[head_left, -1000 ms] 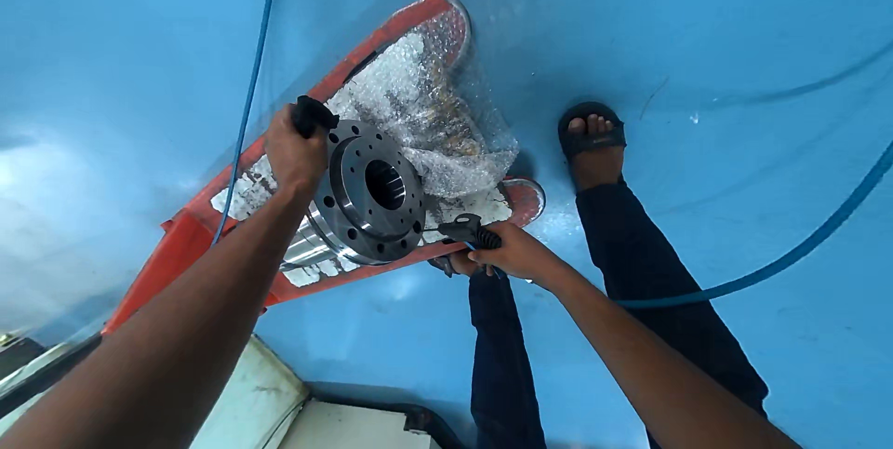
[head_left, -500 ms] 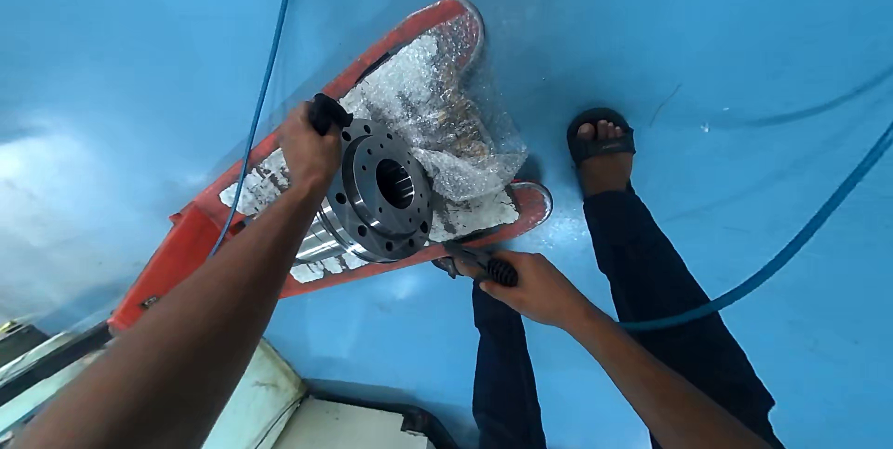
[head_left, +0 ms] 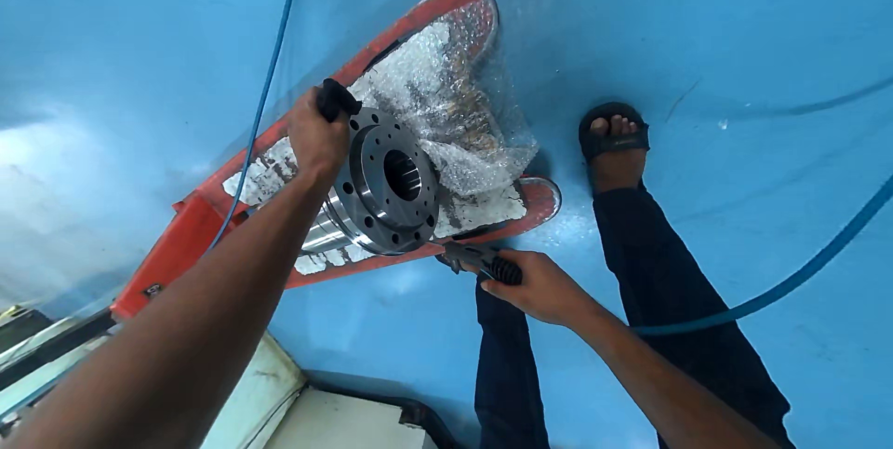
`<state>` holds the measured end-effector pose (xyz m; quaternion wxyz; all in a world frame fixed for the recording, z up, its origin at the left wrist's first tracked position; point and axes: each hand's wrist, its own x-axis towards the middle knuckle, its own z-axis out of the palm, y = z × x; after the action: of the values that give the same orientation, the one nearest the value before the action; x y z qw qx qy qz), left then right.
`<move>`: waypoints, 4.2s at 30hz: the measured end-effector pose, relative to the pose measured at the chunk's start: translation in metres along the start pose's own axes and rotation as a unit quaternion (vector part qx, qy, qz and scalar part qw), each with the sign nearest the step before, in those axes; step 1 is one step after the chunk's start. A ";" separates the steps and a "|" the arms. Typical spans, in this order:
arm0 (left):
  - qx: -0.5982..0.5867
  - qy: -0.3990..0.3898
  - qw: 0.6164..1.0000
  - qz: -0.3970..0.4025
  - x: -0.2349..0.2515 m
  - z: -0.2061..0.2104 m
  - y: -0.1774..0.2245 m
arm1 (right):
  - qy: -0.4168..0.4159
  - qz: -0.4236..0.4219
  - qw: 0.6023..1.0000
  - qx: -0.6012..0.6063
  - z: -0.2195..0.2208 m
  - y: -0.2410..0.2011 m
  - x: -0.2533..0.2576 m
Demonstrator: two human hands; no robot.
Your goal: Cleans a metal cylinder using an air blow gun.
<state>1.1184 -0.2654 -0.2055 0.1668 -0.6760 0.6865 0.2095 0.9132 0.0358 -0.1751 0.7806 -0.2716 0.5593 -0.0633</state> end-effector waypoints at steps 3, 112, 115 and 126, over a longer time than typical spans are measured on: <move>-0.001 0.005 1.000 0.008 0.000 0.000 0.000 | 0.011 -0.004 1.000 -0.016 0.011 -0.006 0.006; -0.254 0.106 0.961 -0.039 0.004 0.007 -0.020 | 0.158 -0.107 0.979 -0.075 0.005 -0.143 0.029; -0.264 0.101 0.958 -0.041 0.004 0.007 -0.021 | 0.183 -0.108 0.971 -0.106 0.004 -0.150 0.024; -0.204 0.076 0.975 -0.050 0.003 0.003 -0.015 | 0.150 -0.085 0.985 0.016 -0.014 -0.139 0.063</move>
<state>1.1334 -0.2663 -0.2103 -0.0172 -0.7431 0.6053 0.2848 0.9520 -0.1122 -0.1619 0.6839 -0.2932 0.6439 -0.1779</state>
